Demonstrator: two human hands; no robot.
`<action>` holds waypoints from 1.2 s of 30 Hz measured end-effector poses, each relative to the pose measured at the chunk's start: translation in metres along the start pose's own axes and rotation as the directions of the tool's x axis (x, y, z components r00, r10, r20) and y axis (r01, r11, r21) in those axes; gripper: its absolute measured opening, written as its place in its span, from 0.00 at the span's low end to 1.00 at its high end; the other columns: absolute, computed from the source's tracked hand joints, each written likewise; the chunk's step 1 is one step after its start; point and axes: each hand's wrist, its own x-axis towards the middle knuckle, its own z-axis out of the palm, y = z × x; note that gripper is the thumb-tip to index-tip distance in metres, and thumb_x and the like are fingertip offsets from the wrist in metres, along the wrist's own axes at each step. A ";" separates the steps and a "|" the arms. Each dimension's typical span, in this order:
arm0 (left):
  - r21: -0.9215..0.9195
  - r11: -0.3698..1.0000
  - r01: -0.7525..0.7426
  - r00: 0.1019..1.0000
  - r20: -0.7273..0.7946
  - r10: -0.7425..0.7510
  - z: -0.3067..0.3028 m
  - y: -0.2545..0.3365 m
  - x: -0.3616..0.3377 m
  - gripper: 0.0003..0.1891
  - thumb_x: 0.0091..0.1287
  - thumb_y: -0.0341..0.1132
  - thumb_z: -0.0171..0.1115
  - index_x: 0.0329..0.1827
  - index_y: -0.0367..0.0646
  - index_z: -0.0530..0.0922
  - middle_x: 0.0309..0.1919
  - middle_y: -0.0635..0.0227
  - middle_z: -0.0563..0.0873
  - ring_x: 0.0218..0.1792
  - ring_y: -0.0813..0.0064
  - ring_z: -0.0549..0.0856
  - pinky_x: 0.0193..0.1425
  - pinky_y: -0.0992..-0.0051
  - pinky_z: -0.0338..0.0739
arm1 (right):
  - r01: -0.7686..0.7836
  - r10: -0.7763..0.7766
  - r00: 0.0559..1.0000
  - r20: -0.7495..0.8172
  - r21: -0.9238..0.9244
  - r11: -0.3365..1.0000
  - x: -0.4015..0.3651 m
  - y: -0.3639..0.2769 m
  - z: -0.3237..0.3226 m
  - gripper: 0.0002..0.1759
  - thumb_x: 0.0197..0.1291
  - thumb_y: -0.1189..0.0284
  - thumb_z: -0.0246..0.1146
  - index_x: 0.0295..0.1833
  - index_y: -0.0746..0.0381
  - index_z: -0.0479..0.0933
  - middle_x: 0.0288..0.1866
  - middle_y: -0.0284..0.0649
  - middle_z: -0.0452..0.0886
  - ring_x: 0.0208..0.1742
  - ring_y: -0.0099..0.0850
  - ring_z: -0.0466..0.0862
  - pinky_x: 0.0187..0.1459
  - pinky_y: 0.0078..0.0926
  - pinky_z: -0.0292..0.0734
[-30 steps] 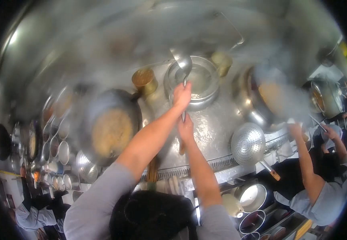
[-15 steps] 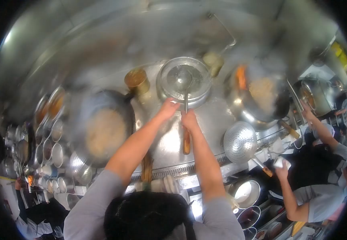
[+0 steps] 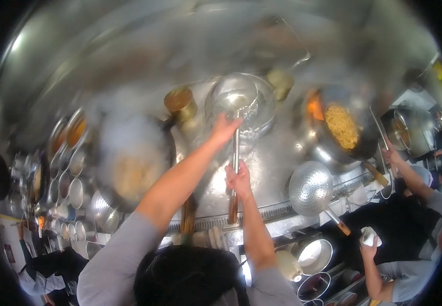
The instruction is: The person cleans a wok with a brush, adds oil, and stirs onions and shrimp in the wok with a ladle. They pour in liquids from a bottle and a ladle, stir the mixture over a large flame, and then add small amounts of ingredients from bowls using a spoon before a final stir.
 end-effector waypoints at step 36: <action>0.198 0.622 0.758 0.652 -0.223 -0.724 -0.368 -0.209 -0.531 0.18 0.66 0.43 0.63 0.46 0.35 0.80 0.28 0.63 0.86 0.22 0.74 0.84 0.23 0.75 0.78 | -0.292 0.293 0.956 0.021 0.153 0.944 0.185 -0.154 0.053 0.12 0.67 0.74 0.51 0.28 0.59 0.67 0.18 0.30 0.68 0.17 0.20 0.71 0.19 0.19 0.70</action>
